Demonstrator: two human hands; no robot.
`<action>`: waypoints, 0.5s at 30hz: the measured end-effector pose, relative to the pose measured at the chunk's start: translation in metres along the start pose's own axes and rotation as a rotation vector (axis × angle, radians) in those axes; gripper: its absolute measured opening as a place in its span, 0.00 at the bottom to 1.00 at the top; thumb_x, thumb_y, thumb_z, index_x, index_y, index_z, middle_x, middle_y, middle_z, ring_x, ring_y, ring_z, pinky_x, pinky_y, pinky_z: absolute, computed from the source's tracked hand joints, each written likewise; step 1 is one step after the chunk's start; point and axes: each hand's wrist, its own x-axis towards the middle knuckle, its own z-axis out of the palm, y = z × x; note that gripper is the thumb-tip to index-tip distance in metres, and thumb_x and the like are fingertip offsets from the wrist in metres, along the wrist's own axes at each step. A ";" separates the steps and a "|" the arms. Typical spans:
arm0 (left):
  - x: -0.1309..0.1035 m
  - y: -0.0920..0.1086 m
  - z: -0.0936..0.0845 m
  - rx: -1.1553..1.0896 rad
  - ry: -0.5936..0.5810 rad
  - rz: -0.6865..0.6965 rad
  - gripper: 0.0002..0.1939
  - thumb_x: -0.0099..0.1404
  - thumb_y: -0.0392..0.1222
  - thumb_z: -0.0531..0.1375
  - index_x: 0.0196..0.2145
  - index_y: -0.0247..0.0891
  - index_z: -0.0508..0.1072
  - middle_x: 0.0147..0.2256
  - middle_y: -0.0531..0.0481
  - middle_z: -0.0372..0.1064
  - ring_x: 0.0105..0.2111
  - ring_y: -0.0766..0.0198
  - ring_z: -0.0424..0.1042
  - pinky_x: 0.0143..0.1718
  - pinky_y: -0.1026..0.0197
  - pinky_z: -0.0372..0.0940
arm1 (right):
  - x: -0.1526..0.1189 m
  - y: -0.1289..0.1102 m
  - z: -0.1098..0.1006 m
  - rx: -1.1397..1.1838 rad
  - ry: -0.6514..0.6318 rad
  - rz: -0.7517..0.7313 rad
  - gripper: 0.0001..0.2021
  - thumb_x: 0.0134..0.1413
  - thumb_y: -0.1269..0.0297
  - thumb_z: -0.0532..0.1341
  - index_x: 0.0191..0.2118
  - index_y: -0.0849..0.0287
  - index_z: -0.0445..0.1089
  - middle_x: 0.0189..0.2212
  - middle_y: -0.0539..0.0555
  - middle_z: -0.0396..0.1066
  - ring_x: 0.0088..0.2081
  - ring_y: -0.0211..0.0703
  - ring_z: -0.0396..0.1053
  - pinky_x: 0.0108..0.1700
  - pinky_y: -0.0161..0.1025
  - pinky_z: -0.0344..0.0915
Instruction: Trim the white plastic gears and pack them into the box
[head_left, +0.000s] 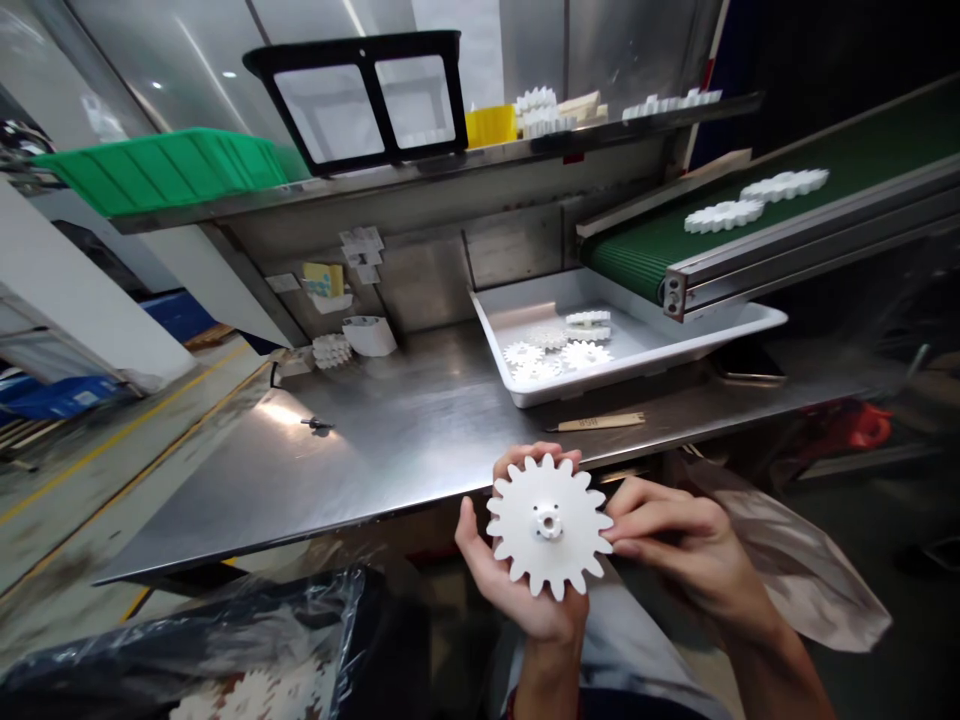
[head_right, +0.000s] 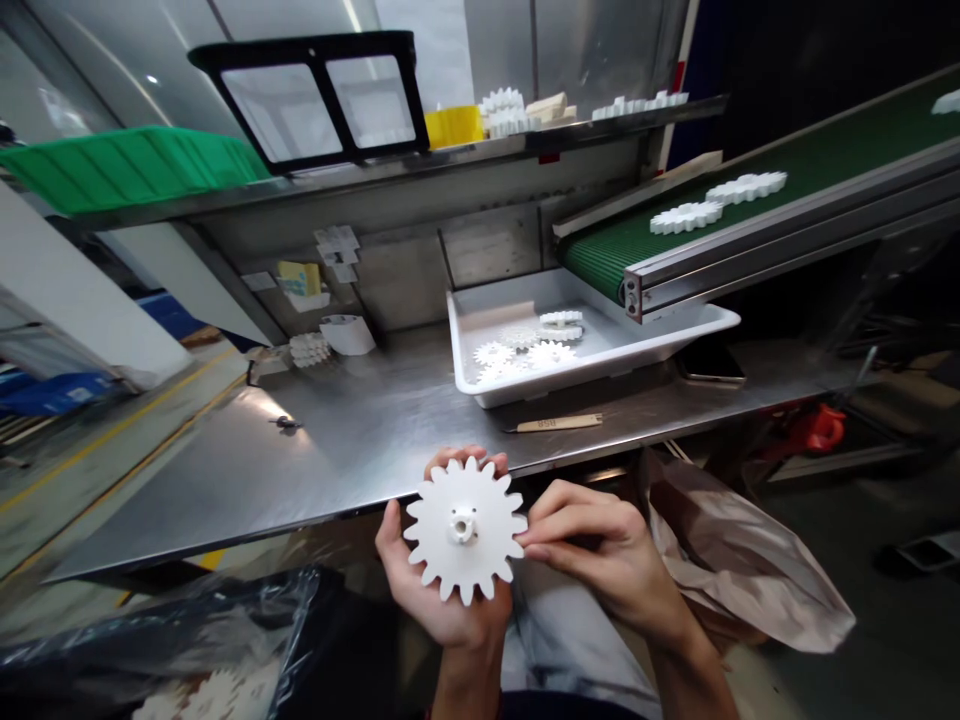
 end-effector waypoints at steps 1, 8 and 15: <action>0.000 0.000 0.000 0.000 0.004 0.002 0.30 0.70 0.63 0.50 0.41 0.36 0.82 0.41 0.40 0.79 0.44 0.47 0.81 0.49 0.50 0.73 | 0.000 0.002 0.000 0.013 0.000 0.004 0.04 0.60 0.65 0.74 0.39 0.49 0.87 0.32 0.53 0.80 0.33 0.42 0.77 0.34 0.35 0.74; 0.004 0.001 0.000 -0.036 0.107 0.046 0.25 0.68 0.61 0.54 0.39 0.40 0.82 0.44 0.41 0.80 0.47 0.44 0.80 0.49 0.46 0.74 | 0.004 0.001 0.007 0.004 0.013 0.011 0.03 0.62 0.67 0.72 0.38 0.51 0.85 0.33 0.51 0.80 0.35 0.40 0.76 0.39 0.32 0.73; 0.001 0.012 -0.001 0.042 -0.053 0.004 0.28 0.68 0.61 0.51 0.41 0.37 0.82 0.43 0.38 0.80 0.45 0.43 0.79 0.48 0.46 0.73 | 0.002 0.000 0.003 -0.063 0.052 0.039 0.06 0.67 0.68 0.67 0.36 0.53 0.79 0.34 0.52 0.76 0.37 0.41 0.75 0.40 0.31 0.72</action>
